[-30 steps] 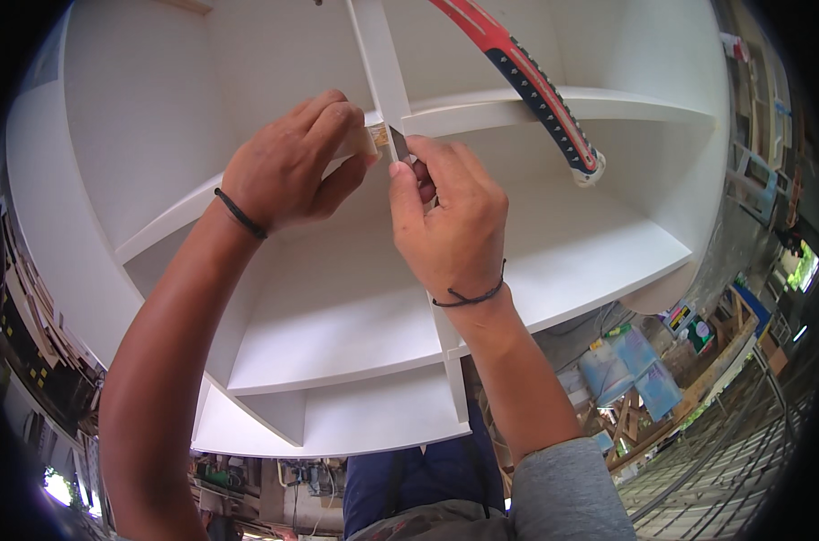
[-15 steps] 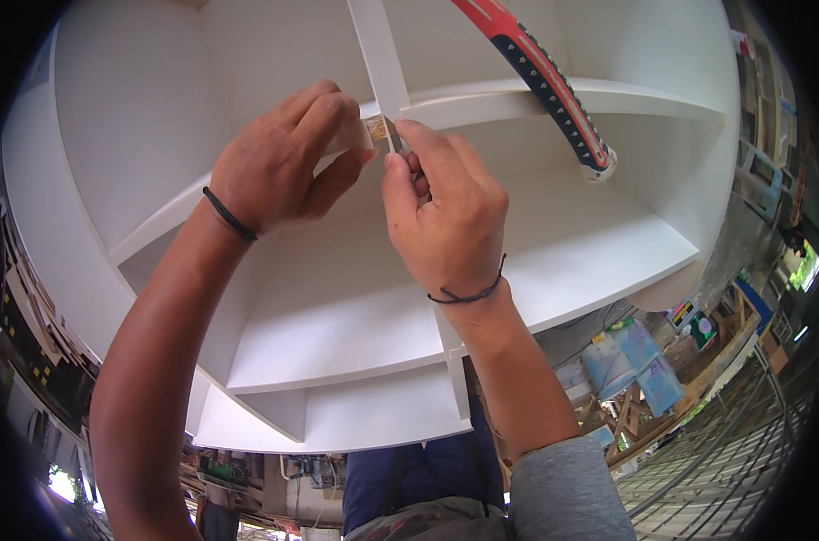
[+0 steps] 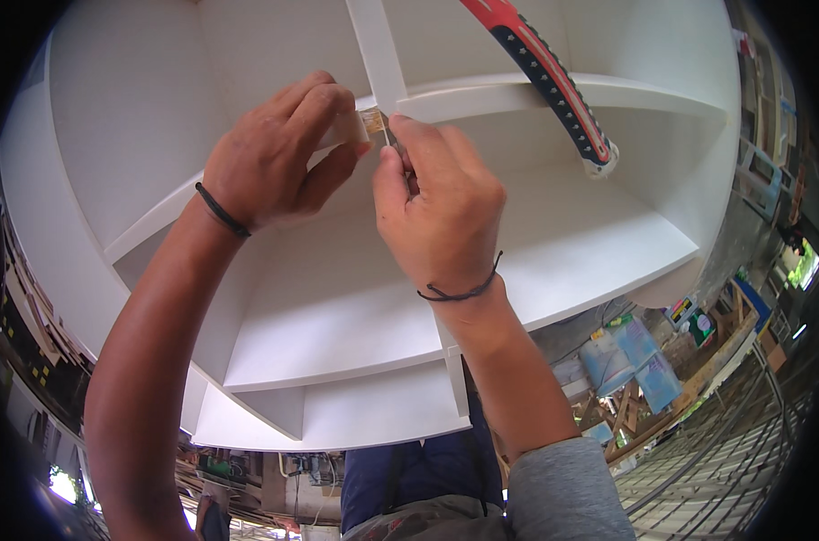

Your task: The person assembles a white wooden shelving unit by inserting small wooden dowels into pre-drilled holes and tapping them in with a hammer. The person also uses a utility knife to trim excess material from the dowels and adjusts the shelf dividers.

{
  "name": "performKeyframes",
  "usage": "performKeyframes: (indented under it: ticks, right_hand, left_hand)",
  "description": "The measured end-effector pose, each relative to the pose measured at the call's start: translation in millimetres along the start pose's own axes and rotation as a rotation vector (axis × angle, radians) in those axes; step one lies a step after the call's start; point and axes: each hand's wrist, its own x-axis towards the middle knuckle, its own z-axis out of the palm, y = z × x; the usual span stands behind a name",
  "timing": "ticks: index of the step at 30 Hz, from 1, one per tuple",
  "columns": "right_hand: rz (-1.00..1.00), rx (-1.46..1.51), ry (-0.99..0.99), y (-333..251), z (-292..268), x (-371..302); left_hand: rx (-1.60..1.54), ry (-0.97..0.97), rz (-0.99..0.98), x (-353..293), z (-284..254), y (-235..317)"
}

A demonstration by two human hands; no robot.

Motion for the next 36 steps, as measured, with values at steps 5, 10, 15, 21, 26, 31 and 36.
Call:
performKeyframes:
  ticks: [5,10,15,21,26,31,36]
  right_hand:
    - [-0.003,-0.068,-0.024,-3,-4,-2]
    - [-0.013,-0.041,-0.020,-1,-4,-4]
    - [-0.002,-0.028,-0.028,-2,-7,-8]
    - [0.000,-0.039,-0.042,-3,-8,-8]
    - [0.016,-0.048,-0.035,-3,-6,-8]
    - [-0.007,-0.075,-0.002,-1,-1,-10]
    - [0.036,-0.016,0.012,-1,1,-11]
  left_hand:
    - [-0.005,-0.010,-0.007,1,0,1]
    - [0.009,0.003,0.019,0,0,-1]
    - [0.012,0.020,0.020,0,2,-1]
    - [0.004,0.010,0.021,0,1,-1]
    - [0.007,0.018,0.034,0,2,-2]
    - [0.004,0.021,0.040,0,1,-2]
    - [0.002,0.025,0.047,0,2,-3]
